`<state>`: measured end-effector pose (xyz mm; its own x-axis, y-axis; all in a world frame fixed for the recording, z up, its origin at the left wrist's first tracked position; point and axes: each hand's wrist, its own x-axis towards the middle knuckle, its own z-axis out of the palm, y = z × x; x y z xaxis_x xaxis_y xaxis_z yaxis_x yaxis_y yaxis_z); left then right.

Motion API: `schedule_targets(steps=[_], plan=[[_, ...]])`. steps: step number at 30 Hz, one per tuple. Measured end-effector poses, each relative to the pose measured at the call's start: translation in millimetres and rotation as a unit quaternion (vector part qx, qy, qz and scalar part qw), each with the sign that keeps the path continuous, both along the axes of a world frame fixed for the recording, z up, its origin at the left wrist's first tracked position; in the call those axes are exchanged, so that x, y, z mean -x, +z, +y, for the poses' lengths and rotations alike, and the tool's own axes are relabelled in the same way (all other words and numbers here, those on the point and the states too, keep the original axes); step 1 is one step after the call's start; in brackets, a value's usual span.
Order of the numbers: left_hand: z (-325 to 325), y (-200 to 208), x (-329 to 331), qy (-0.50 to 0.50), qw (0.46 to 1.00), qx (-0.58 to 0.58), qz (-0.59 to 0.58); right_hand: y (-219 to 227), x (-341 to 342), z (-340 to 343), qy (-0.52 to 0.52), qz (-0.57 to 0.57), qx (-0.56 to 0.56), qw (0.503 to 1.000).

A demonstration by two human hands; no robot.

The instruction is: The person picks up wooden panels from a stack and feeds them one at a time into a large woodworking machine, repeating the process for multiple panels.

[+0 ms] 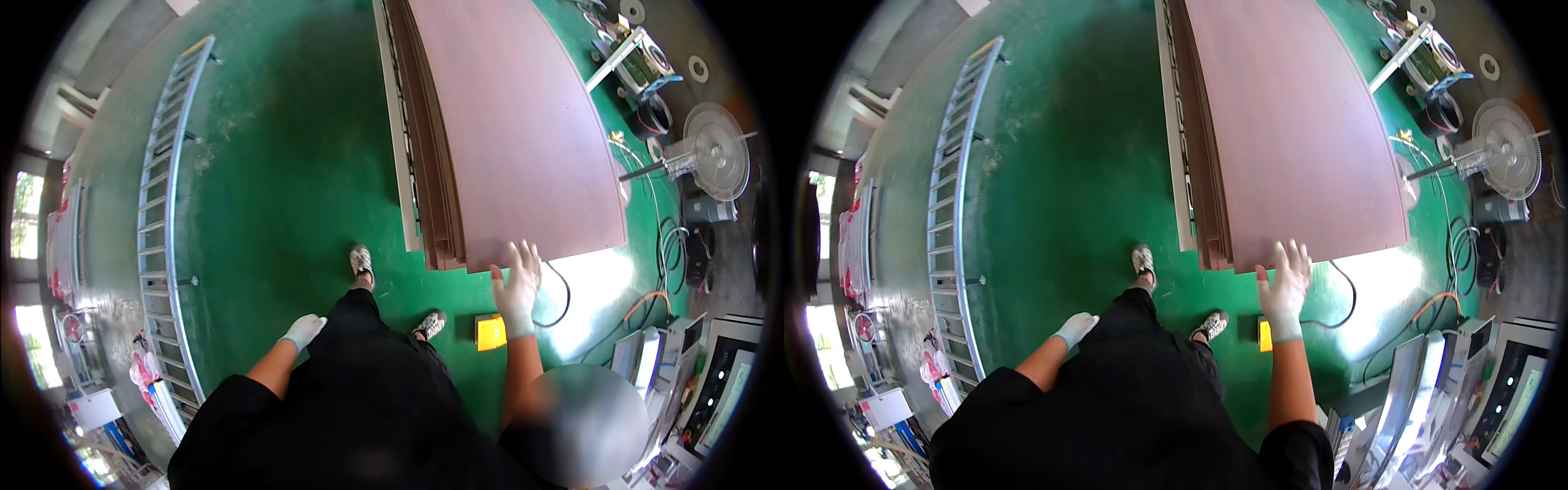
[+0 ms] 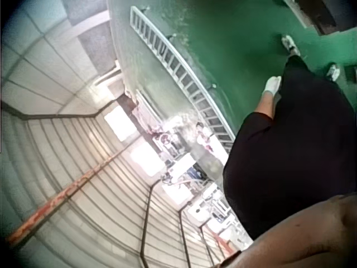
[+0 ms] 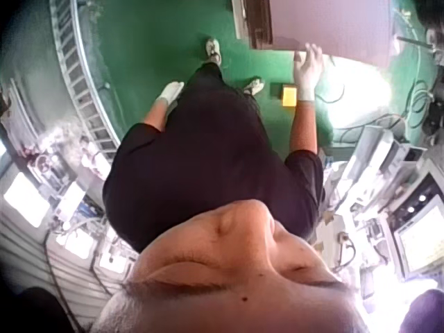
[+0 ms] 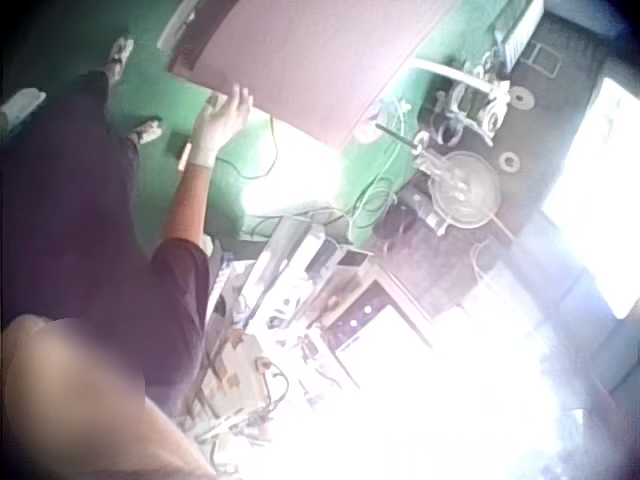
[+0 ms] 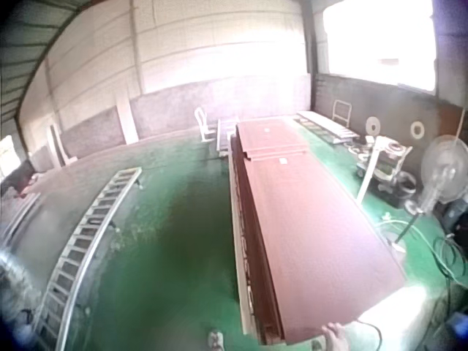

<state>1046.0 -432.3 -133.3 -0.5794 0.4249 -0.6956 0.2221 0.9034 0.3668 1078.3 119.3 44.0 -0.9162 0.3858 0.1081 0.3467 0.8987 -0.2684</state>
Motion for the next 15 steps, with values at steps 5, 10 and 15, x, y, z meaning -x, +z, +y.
schedule_targets(steps=[5, 10, 15], plan=[[15, 4, 84, 0.054, 0.997, -0.042, 0.037, -44, 66, -39, -0.074, -0.147, -0.022, 0.986], [-88, 8, 175, 0.625, 0.68, -0.211, -0.321, -52, 86, -40, -0.118, -0.138, -0.044, 0.982], [-167, -19, 264, 0.58, 0.781, -0.092, -0.211, -86, 118, -49, -0.351, -0.113, -0.106, 0.923]])
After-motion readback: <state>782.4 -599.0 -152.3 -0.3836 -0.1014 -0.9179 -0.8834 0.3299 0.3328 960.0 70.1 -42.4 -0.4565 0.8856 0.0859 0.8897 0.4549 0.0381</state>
